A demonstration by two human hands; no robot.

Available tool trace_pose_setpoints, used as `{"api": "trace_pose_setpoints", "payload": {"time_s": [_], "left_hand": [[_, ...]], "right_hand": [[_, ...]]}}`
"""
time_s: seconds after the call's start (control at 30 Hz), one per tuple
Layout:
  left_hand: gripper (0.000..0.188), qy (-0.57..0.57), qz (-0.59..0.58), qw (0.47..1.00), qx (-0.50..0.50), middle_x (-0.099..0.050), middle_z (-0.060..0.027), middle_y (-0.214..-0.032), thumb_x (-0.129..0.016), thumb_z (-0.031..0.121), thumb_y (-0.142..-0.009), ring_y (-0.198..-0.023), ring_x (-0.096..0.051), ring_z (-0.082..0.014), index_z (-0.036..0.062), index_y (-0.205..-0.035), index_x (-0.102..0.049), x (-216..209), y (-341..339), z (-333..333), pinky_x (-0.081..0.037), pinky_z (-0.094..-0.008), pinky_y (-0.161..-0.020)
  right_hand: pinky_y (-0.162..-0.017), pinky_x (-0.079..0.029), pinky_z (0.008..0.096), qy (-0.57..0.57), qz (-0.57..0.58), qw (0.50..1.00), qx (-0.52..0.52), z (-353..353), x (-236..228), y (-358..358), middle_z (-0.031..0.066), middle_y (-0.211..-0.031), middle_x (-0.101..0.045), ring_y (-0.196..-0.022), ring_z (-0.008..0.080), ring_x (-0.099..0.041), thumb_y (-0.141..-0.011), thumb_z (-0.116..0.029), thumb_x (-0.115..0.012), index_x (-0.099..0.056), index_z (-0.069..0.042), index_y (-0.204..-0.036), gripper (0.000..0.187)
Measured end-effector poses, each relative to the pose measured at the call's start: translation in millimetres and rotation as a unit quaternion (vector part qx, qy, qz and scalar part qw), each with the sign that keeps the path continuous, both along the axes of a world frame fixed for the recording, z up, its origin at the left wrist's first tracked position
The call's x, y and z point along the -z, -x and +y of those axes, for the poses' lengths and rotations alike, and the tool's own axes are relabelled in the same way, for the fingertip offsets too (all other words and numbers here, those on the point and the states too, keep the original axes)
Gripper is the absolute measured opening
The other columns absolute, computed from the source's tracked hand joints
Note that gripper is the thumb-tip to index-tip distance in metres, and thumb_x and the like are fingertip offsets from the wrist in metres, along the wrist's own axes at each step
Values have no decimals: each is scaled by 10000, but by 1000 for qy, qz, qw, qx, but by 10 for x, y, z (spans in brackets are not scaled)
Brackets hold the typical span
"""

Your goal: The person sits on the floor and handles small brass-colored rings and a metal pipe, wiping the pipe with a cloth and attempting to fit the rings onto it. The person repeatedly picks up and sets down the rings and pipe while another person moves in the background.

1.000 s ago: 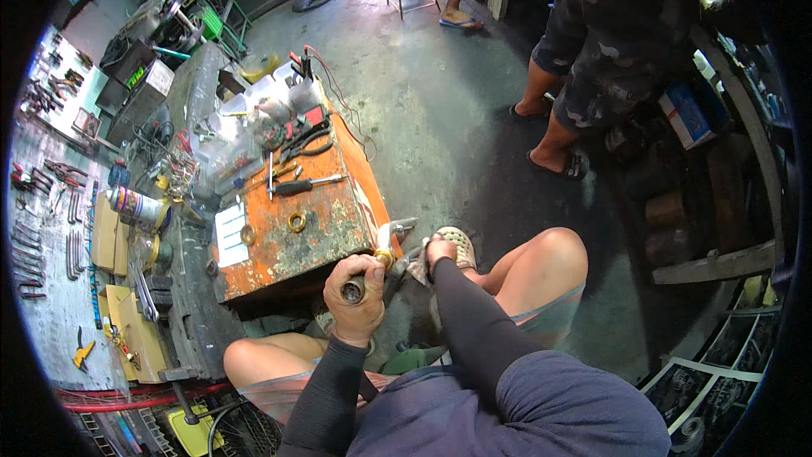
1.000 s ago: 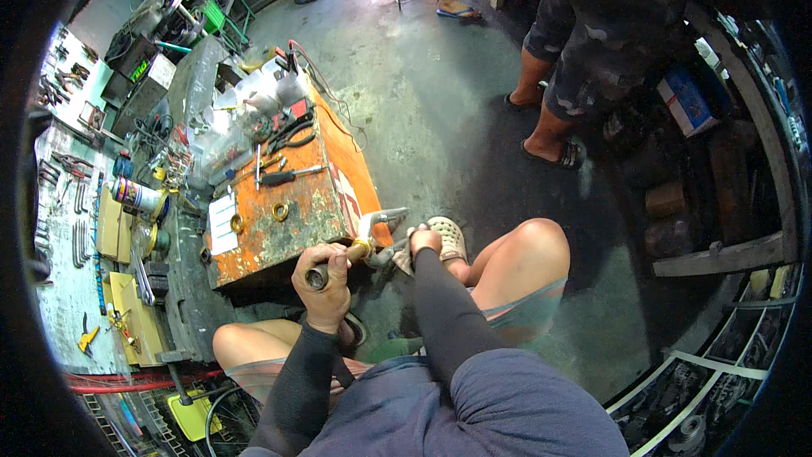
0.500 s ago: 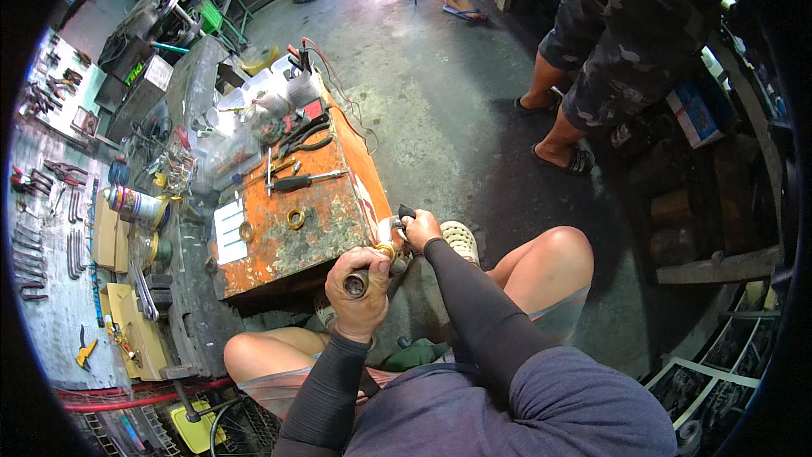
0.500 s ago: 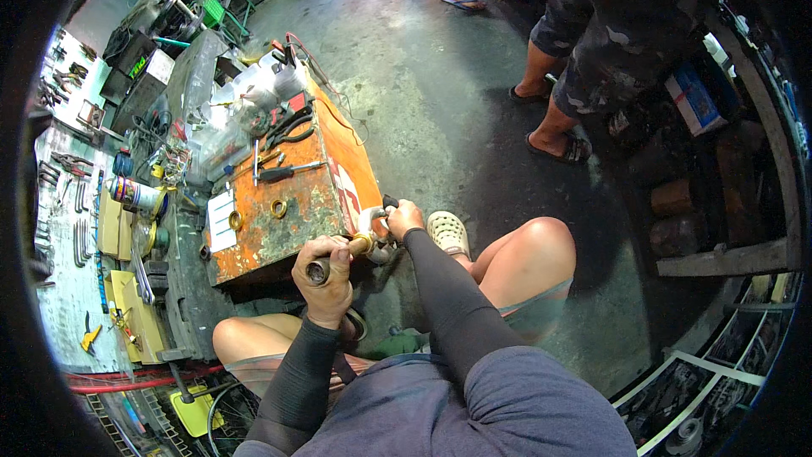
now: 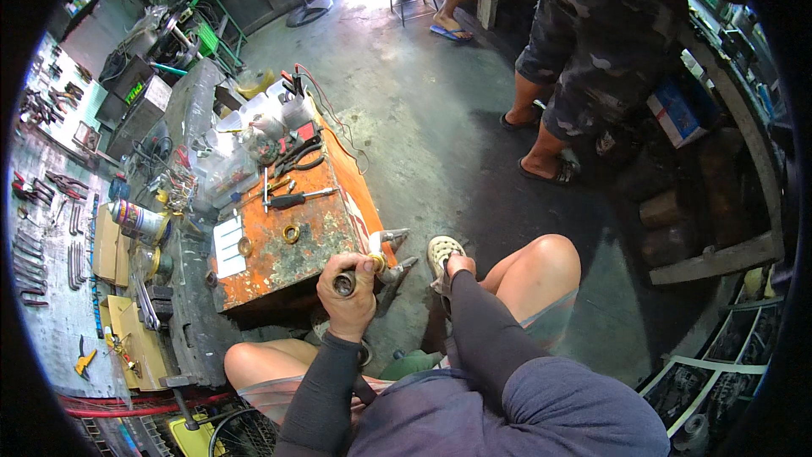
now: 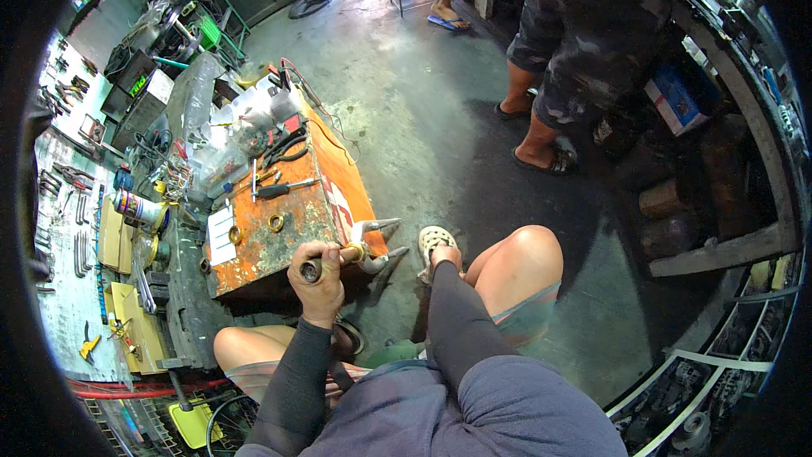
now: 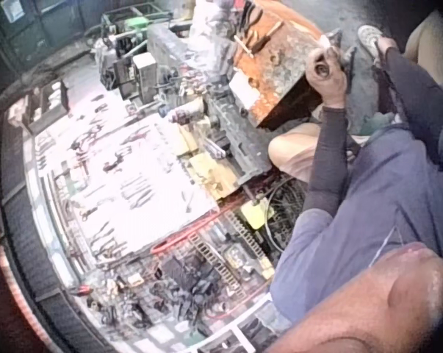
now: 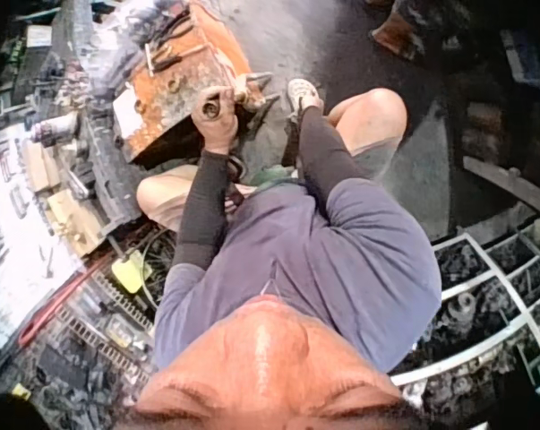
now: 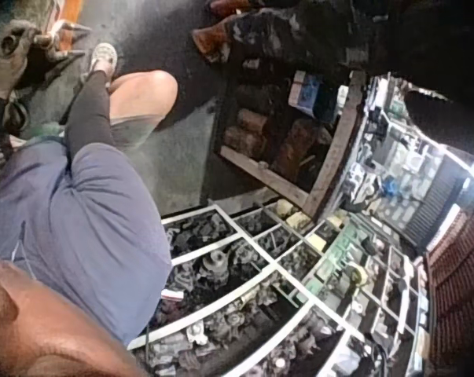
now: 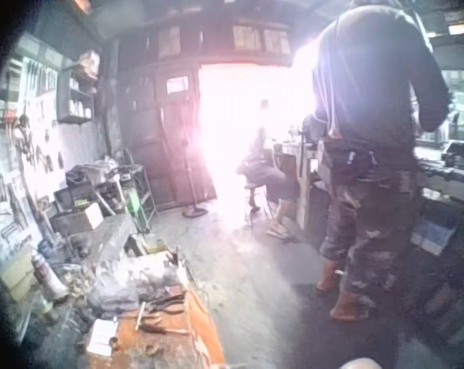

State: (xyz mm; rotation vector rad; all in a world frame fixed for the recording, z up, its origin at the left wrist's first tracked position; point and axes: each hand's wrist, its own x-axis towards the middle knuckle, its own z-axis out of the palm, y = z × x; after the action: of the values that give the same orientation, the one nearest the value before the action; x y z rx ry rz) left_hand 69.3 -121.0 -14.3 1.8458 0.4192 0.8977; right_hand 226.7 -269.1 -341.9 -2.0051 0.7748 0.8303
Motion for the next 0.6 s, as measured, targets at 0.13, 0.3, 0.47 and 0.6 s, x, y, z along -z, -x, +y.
{"api": "trace_pose_setpoints", "payload": {"time_s": [0.13,0.3,0.47,0.6], "left_hand": [[174,5,2,1000,0,-717,-66,-865,-822,140,-1017,-804,-658,-144,10,-956,-723,-62,-133,-24,-535,-318,-756],[181,17,-4,999,42,-696,-34,-845,-807,157,-1041,-788,-639,-103,16,-976,-714,14,-662,85,-525,-299,-728],[196,34,-43,998,14,-662,-1,-803,-775,209,-1078,-648,-627,-94,32,-1041,-700,17,-1222,842,-520,-288,-583],[241,41,-33,999,3,-673,-14,-827,-770,258,-1087,-738,-650,-102,27,-1060,-705,-55,-1402,1433,-533,-280,-676]], "right_hand": [[-1083,-527,419,-190,-15,976,105,228,18,261,237,-1485,-679,-1291,332,-681,-1047,-417,-724,-629,72,-1494,669],[-1018,-542,473,-146,-127,981,5,264,-249,-454,354,-1256,-752,-1235,424,-738,-992,-491,-735,-740,145,-1212,673],[-783,-547,421,-396,-274,873,84,295,-2228,-1359,152,-932,-772,-831,226,-722,-1064,-325,-694,-759,81,-1043,412],[-737,-545,376,-451,-338,826,28,-8,-3529,-1438,66,-869,-736,-784,188,-706,-1091,-319,-663,-748,21,-1092,350]]}}
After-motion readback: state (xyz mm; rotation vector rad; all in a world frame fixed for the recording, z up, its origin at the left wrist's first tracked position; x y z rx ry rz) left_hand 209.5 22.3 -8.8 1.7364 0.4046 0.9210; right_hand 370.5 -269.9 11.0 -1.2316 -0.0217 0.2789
